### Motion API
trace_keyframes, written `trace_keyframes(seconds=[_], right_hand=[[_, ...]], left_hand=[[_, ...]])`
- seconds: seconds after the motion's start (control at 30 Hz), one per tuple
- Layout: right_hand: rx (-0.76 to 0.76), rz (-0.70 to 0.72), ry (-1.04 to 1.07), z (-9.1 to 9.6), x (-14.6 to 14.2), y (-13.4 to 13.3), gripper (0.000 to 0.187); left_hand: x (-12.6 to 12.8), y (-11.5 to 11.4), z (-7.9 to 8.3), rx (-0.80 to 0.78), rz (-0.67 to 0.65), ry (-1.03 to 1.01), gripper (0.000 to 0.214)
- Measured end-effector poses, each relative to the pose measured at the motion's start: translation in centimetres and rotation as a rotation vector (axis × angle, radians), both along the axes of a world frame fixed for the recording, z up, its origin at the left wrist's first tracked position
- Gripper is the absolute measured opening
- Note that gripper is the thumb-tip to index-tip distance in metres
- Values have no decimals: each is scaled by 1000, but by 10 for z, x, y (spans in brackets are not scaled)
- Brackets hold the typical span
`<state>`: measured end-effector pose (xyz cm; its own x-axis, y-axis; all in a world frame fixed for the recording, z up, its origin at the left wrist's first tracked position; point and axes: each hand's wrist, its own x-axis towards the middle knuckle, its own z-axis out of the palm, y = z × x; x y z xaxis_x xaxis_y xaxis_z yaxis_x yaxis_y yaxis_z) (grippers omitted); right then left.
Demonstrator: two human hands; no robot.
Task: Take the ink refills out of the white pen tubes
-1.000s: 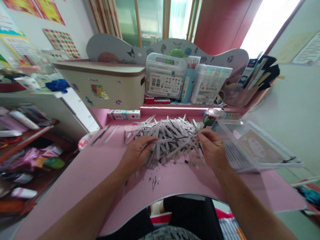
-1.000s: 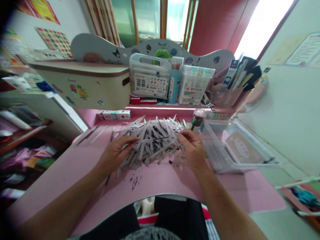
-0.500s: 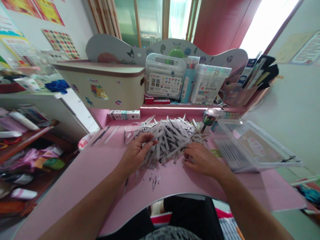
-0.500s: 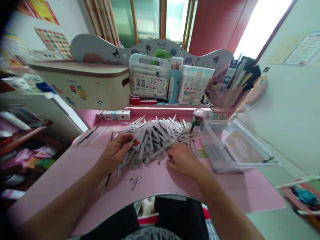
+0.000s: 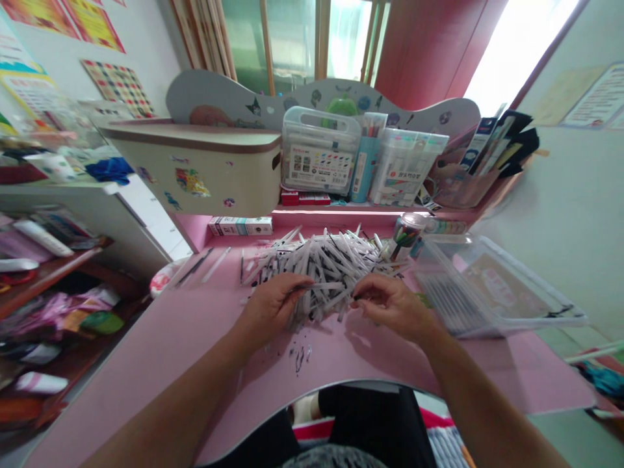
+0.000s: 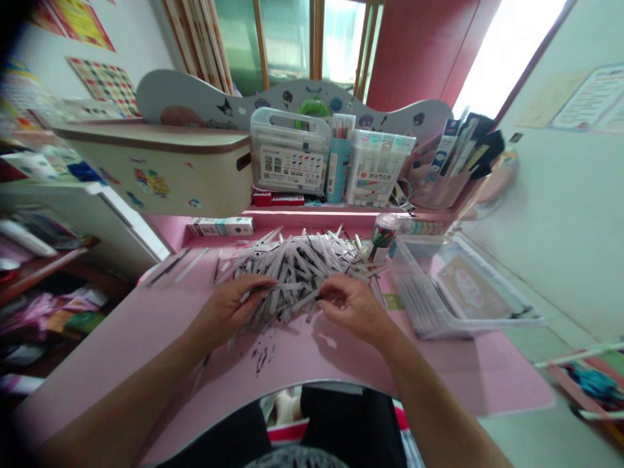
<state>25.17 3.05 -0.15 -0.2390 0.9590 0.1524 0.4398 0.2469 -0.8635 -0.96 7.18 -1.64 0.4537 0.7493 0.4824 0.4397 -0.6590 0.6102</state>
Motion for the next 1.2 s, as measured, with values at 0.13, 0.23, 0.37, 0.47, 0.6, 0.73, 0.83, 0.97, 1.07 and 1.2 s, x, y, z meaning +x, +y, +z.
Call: trace_keyframes(seconds=[0.13, 0.23, 0.37, 0.47, 0.6, 0.73, 0.83, 0.97, 1.07, 1.2], right_hand=[[-157, -22, 222, -7, -9, 0, 12], [-104, -47, 271, -9, -15, 2, 9], [-7, -61, 299, -11, -21, 2, 8], [22, -72, 318, -12, -23, 2, 8], [48, -98, 307, -14, -23, 1, 10], [62, -115, 292, -14, -21, 1, 9], [69, -125, 281, -15, -20, 1, 9], [71, -129, 282, -16, -18, 1, 10], [70, -129, 264, -16, -18, 1, 10], [94, -132, 230, -16, -20, 1, 10]], left_hand=[[1, -1, -1, 18, -26, 18, 26], [2, -1, -1, 16, -33, 30, 26], [2, -2, -1, -7, -49, 49, 26], [3, -2, -1, -19, -61, 45, 28], [3, -2, 0, -38, -53, 35, 28], [2, -2, 1, -43, -53, 39, 27], [2, -2, 0, -26, -51, 51, 27], [1, -2, 0, -20, -44, 72, 27], [2, -2, -1, -23, -41, 80, 27], [2, -2, -2, -24, -47, 80, 27]])
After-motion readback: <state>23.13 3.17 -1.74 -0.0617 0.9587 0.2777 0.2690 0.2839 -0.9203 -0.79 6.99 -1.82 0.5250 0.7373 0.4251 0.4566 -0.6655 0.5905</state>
